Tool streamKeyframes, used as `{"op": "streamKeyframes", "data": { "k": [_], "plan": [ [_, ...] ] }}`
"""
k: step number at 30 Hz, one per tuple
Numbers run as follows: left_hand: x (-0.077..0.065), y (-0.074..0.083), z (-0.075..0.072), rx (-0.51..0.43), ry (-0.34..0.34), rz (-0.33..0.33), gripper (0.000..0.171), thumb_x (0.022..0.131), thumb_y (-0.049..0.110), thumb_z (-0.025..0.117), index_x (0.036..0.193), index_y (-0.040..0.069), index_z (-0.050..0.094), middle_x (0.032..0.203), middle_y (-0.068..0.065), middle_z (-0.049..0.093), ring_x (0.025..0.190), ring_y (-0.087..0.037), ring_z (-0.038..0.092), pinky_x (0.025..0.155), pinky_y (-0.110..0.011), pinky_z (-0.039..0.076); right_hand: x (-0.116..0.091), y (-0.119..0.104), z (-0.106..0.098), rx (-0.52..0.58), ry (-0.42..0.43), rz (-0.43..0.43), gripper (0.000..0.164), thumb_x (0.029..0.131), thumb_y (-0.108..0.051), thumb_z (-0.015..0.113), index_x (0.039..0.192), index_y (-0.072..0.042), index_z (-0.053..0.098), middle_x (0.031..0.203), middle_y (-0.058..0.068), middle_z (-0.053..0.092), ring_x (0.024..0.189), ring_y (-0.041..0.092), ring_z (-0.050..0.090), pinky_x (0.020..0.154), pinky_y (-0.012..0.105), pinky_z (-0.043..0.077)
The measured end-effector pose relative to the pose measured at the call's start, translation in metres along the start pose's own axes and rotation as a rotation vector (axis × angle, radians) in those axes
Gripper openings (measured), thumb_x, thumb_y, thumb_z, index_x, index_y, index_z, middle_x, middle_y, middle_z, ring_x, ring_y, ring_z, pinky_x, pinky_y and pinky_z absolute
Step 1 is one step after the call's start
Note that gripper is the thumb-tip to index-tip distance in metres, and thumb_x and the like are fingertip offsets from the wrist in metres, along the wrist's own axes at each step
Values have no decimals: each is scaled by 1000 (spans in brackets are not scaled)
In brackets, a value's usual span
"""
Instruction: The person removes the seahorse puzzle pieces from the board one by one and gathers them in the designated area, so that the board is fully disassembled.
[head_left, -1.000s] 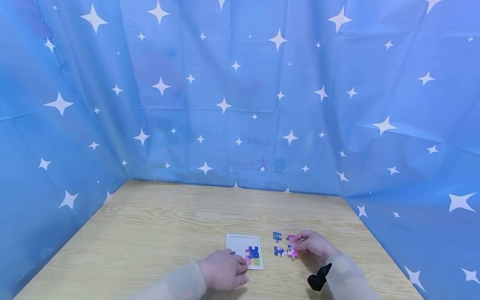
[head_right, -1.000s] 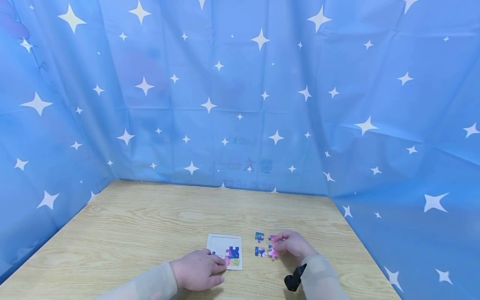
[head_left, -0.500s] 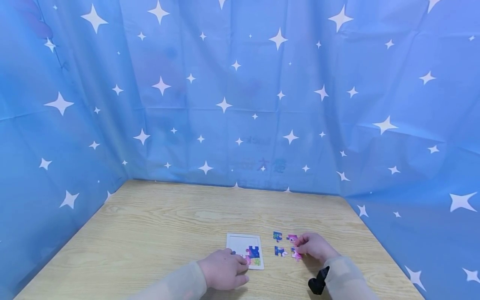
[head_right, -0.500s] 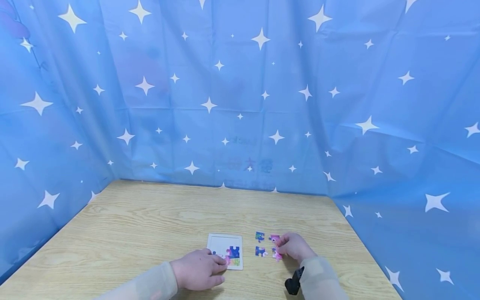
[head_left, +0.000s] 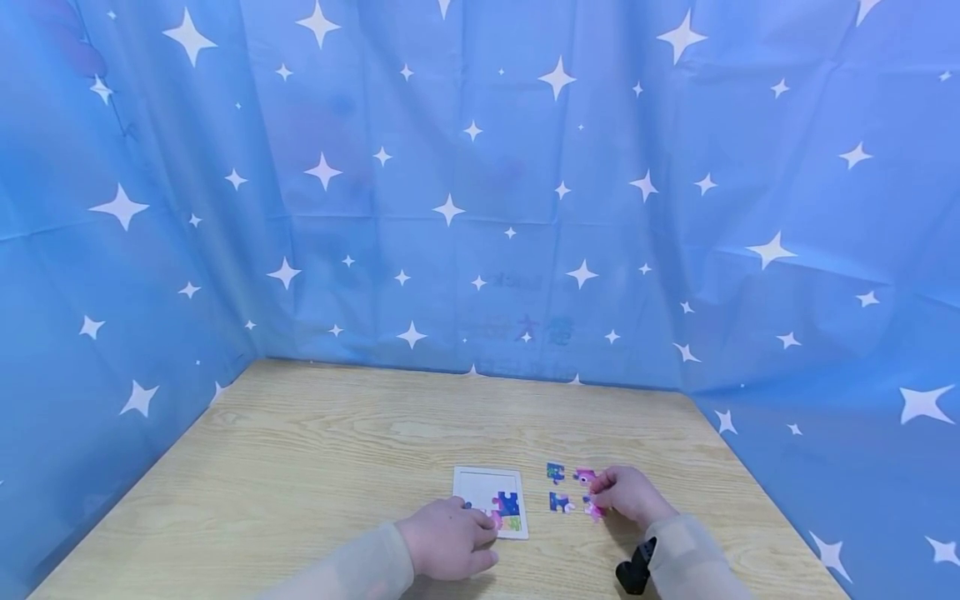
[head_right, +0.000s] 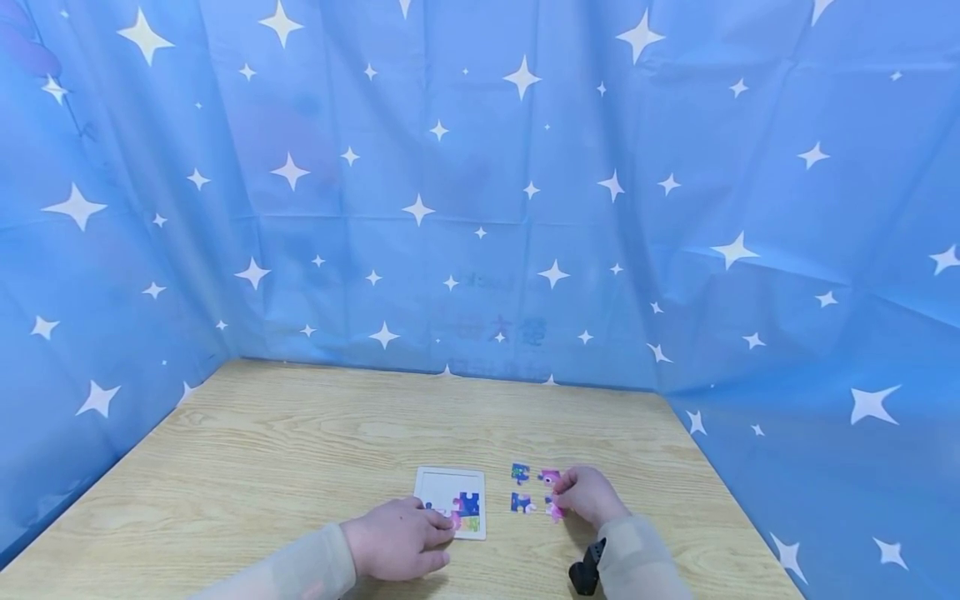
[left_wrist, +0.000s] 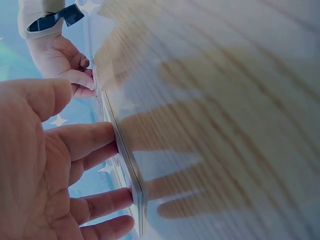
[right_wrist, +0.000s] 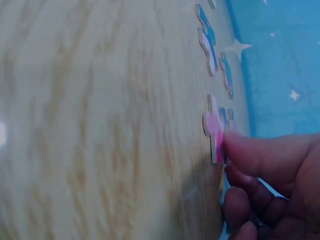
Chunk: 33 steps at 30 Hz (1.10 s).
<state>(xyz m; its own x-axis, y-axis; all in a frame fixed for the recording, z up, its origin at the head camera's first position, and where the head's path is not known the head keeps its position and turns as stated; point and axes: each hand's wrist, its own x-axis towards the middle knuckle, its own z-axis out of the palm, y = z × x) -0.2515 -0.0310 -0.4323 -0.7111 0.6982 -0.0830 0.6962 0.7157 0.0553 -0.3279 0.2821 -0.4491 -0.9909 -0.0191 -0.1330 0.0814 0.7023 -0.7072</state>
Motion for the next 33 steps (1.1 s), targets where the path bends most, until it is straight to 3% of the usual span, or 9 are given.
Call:
{"op": "streamKeyframes", "data": {
  "k": [9, 14, 23, 33],
  "plan": [
    [1, 0, 0, -8, 1, 13, 49, 98, 50, 42, 132, 21, 61, 136, 12, 54, 127, -19, 49, 106, -32, 37, -3, -4, -2, 54, -19, 1, 11, 85, -4, 69, 94, -1, 64, 85, 7, 59, 75, 21, 52, 67, 32, 41],
    [2, 1, 0, -19, -4, 1, 48, 98, 51, 42, 132, 22, 60, 136, 12, 53, 127, -22, 49, 106, -33, 37, -4, -17, 3, 159, -63, -20, 13, 88, -6, 65, 100, 0, 62, 84, 9, 60, 62, 20, 52, 58, 33, 45],
    [2, 3, 0, -96, 5, -66, 52, 94, 56, 47, 132, 23, 61, 135, 12, 55, 125, -28, 50, 103, -35, 40, 0, -48, 37, 216, -56, -73, 16, 86, -11, 70, 99, -4, 64, 90, 5, 60, 73, 19, 52, 56, 29, 40],
    [3, 1, 1, -87, 23, -43, 52, 93, 56, 48, 130, 22, 62, 131, 13, 57, 118, -24, 54, 99, -33, 43, 5, -71, 76, 174, -162, -162, 12, 84, -12, 73, 94, -6, 69, 91, 2, 61, 84, 19, 52, 72, 32, 41]
  ]
}}
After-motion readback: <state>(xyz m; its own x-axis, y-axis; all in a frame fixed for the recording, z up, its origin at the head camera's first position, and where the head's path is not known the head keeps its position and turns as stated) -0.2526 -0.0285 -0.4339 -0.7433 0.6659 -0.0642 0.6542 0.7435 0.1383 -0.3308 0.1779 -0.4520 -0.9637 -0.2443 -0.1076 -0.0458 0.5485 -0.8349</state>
